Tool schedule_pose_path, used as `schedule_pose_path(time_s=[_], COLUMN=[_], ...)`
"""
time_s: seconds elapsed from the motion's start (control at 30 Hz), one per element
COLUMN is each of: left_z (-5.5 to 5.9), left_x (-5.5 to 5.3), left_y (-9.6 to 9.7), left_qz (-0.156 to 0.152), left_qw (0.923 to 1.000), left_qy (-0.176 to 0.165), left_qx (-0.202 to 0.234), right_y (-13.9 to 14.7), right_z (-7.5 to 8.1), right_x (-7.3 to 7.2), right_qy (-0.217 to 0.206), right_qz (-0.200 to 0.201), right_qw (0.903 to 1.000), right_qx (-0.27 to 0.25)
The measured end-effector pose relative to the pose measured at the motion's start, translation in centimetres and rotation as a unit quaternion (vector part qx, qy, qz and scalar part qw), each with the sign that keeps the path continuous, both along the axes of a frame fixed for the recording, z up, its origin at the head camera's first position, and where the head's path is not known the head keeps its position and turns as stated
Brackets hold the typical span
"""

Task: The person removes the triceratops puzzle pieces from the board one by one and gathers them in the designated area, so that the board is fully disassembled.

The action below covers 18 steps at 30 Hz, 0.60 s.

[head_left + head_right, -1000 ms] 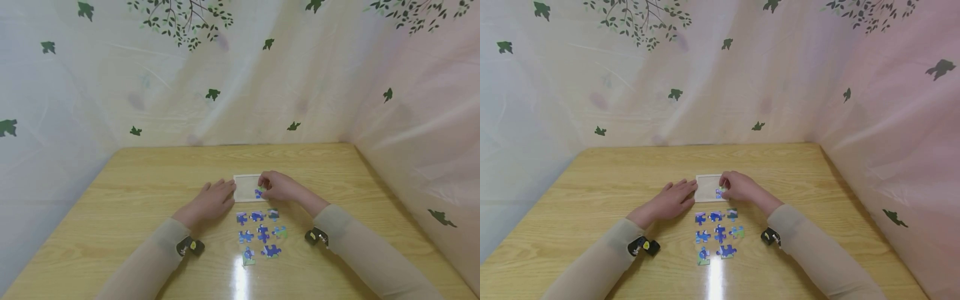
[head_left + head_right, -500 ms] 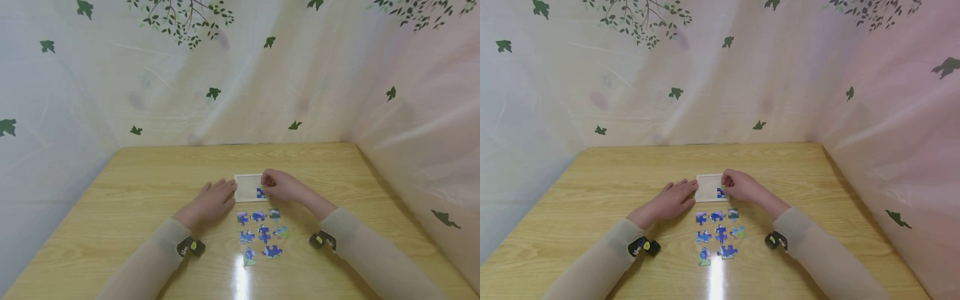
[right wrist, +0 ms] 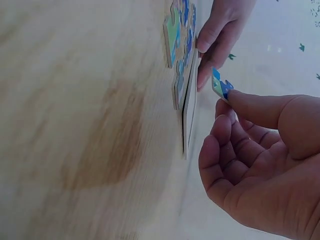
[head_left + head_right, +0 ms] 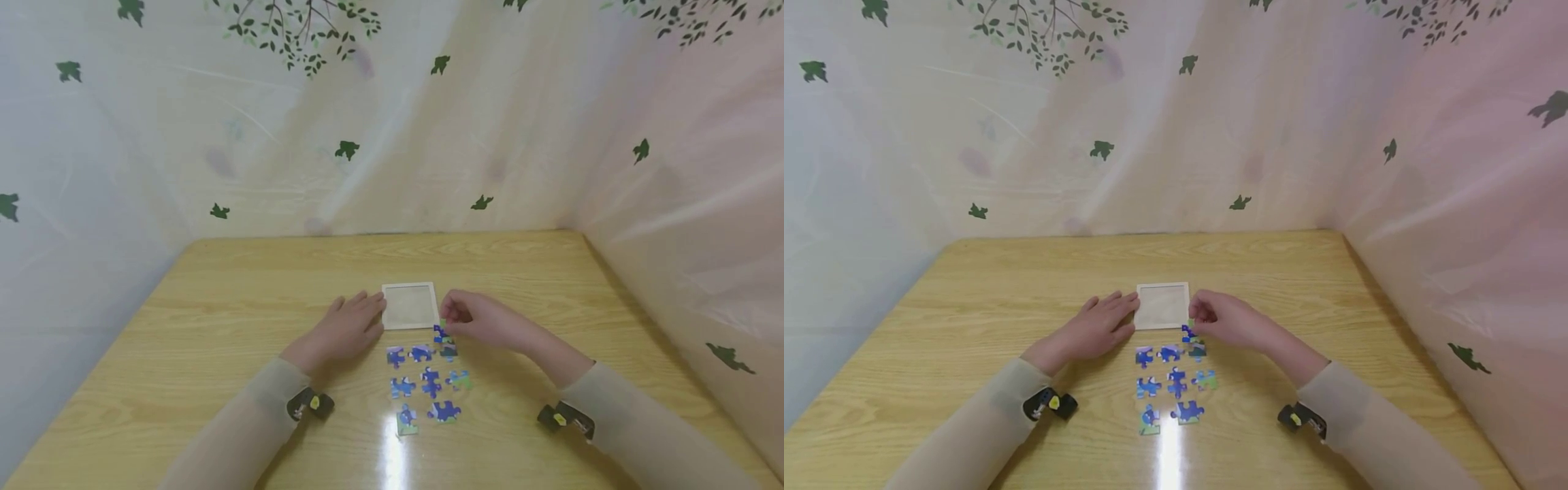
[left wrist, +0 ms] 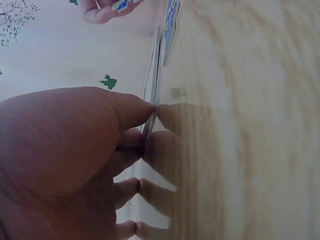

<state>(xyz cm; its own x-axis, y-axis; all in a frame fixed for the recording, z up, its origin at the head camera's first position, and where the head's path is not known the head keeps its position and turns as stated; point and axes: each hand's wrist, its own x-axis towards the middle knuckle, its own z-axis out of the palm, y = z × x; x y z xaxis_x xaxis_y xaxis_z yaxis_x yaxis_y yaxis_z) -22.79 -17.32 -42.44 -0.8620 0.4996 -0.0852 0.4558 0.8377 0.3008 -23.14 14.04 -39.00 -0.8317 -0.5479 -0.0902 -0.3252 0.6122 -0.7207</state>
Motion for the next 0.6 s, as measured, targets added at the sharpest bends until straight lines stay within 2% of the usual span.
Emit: schedule_pose_path(time_s=[0.4,0.6], left_z=[0.0,0.0], left_x=[-0.2,-0.2], left_y=[0.2,0.2], left_qz=[-0.003,-0.004], left_qw=[1.0000,1.0000], left_qy=[0.005,0.007], left_qx=[-0.007,-0.006], right_y=[1.9,2.6], right_z=[0.2,0.6], right_x=[3.3,4.8], right_qy=[-0.016,-0.052], right_qz=[0.043,0.067], right_qw=[0.9989,0.9964], right_qx=[0.010,0.005])
